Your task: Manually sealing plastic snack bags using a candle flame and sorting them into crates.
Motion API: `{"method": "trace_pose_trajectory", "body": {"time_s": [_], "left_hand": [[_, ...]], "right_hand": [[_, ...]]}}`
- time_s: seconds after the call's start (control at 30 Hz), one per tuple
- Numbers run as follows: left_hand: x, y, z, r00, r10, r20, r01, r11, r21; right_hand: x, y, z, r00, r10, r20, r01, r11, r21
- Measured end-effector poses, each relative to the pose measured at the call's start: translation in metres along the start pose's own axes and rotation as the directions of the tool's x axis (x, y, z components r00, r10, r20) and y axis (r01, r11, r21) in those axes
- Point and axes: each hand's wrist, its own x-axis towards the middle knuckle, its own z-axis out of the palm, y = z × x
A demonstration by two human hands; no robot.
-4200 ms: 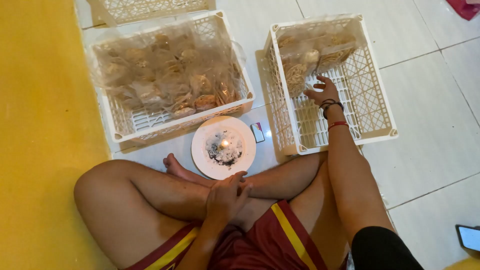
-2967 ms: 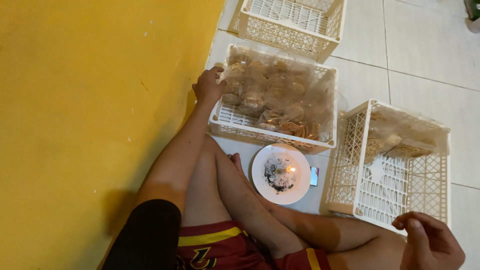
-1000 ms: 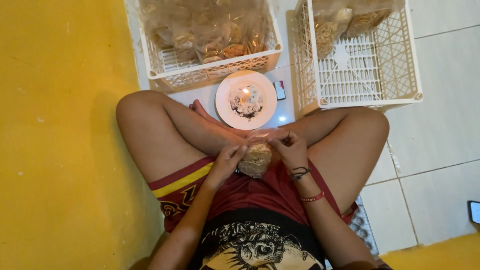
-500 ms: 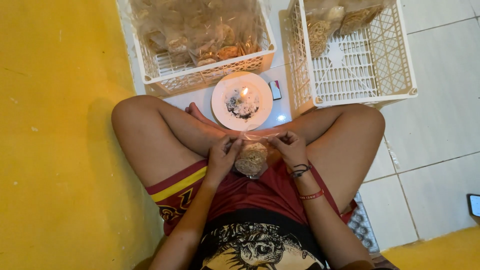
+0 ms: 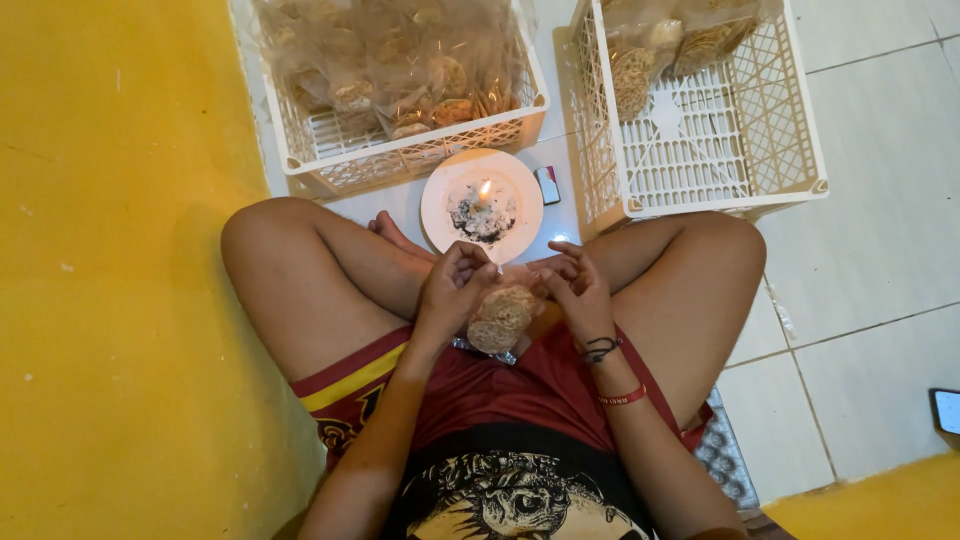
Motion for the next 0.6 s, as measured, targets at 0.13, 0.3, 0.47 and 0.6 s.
{"method": "trace_pose_trajectory", "body": {"time_s": [0.13, 0.3, 0.47, 0.6], "left_hand": [[-0.003, -0.003, 0.002, 0.999, 0.048, 0.002, -0.048, 0.997, 0.057], [-0.003, -0.007, 0.003, 0.998, 0.056, -0.021, -0.055, 0.998, 0.034], [-0.003, -0.013, 0.004, 0.997, 0.072, -0.027, -0.071, 0.997, 0.033], [-0.007, -0.003, 0.010, 0.997, 0.069, -0.042, -0.069, 0.998, 0.003]], "right_hand": [[-0.003, -0.018, 0.002, 0.992, -0.122, 0.036, 0.125, 0.986, -0.109], [-0.007, -0.065, 0.011, 0.883, -0.416, 0.217, 0.465, 0.714, -0.523], [0.002, -0.062, 0.018, 0.846, -0.401, 0.353, 0.532, 0.579, -0.617], [0.016, -0.057, 0.023, 0.802, -0.420, 0.425, 0.593, 0.467, -0.656]]}}
